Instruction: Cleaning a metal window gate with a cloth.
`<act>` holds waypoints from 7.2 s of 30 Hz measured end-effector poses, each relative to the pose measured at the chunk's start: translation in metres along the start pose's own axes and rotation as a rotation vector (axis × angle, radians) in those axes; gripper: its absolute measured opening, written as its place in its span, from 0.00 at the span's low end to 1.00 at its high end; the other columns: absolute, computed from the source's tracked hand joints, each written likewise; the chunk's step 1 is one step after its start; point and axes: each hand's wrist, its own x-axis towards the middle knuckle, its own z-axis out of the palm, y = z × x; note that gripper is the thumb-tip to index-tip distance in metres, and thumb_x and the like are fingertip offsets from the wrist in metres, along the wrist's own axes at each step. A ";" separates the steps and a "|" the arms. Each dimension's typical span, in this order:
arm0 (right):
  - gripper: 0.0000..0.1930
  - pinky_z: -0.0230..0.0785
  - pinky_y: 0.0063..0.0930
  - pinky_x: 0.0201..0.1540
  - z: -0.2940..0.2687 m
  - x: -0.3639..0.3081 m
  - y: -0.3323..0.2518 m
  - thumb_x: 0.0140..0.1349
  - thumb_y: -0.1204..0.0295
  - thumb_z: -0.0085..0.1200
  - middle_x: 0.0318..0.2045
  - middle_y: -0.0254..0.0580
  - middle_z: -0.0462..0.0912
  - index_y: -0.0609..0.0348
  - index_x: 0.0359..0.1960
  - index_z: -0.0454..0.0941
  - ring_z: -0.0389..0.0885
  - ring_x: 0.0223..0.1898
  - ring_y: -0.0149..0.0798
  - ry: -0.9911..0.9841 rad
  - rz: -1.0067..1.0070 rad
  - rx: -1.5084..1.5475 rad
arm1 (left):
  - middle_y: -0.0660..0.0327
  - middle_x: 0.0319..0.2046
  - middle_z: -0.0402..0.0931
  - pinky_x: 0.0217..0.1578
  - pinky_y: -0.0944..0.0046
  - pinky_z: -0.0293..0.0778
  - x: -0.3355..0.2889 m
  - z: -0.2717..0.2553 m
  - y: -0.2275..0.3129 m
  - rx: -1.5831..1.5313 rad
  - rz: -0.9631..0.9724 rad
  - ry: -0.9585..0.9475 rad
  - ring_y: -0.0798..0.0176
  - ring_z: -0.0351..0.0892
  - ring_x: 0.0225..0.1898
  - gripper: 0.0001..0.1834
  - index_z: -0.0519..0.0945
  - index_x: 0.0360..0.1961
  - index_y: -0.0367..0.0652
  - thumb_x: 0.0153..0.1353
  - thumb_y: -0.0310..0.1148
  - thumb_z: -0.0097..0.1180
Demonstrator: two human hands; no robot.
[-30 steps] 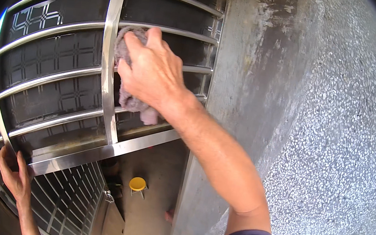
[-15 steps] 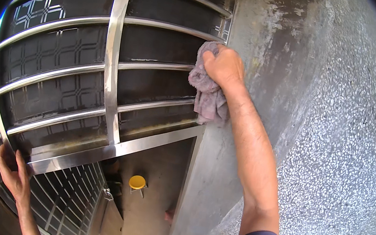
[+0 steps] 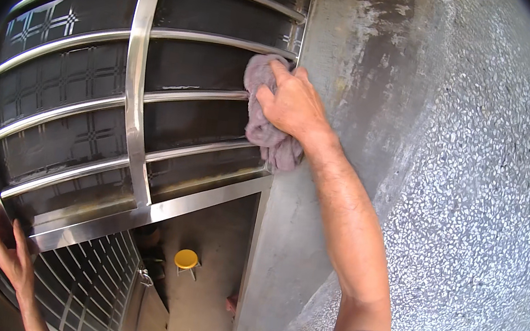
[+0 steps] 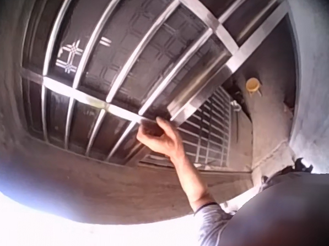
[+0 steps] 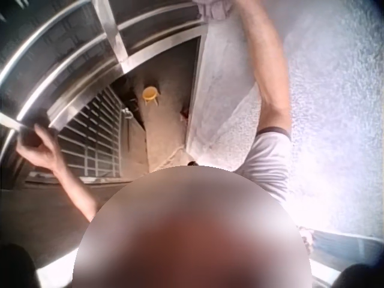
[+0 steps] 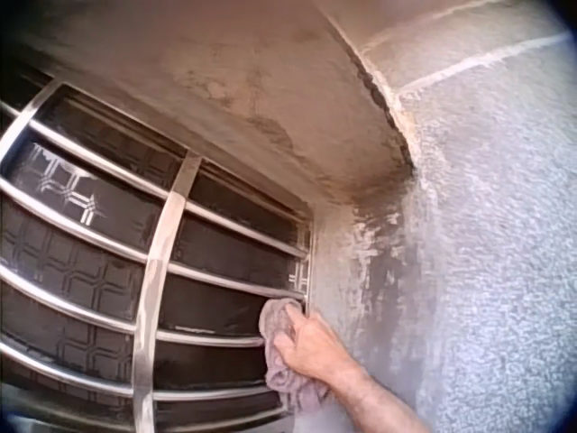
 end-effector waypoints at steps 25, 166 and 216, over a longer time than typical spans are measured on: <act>0.26 0.80 0.54 0.46 0.002 -0.001 -0.115 0.59 0.61 0.57 0.42 0.65 0.79 0.54 0.59 0.79 0.84 0.40 0.68 0.087 -0.266 0.132 | 0.55 0.56 0.75 0.60 0.65 0.69 0.001 0.001 -0.004 -0.064 -0.086 -0.051 0.64 0.74 0.58 0.22 0.70 0.66 0.35 0.74 0.27 0.57; 0.23 0.71 0.46 0.65 -0.072 0.147 -0.005 0.60 0.74 0.53 0.59 0.57 0.76 0.48 0.59 0.82 0.76 0.60 0.61 0.023 -0.164 -0.475 | 0.54 0.44 0.70 0.42 0.64 0.72 0.010 -0.002 0.044 0.089 0.094 0.009 0.60 0.72 0.39 0.21 0.71 0.56 0.33 0.63 0.21 0.60; 0.23 0.71 0.40 0.66 -0.083 0.174 -0.069 0.55 0.72 0.52 0.60 0.49 0.80 0.60 0.54 0.82 0.79 0.61 0.51 0.029 -0.657 -0.159 | 0.58 0.45 0.70 0.41 0.67 0.69 0.008 -0.003 0.039 0.103 0.156 0.056 0.65 0.69 0.38 0.20 0.71 0.58 0.32 0.65 0.21 0.58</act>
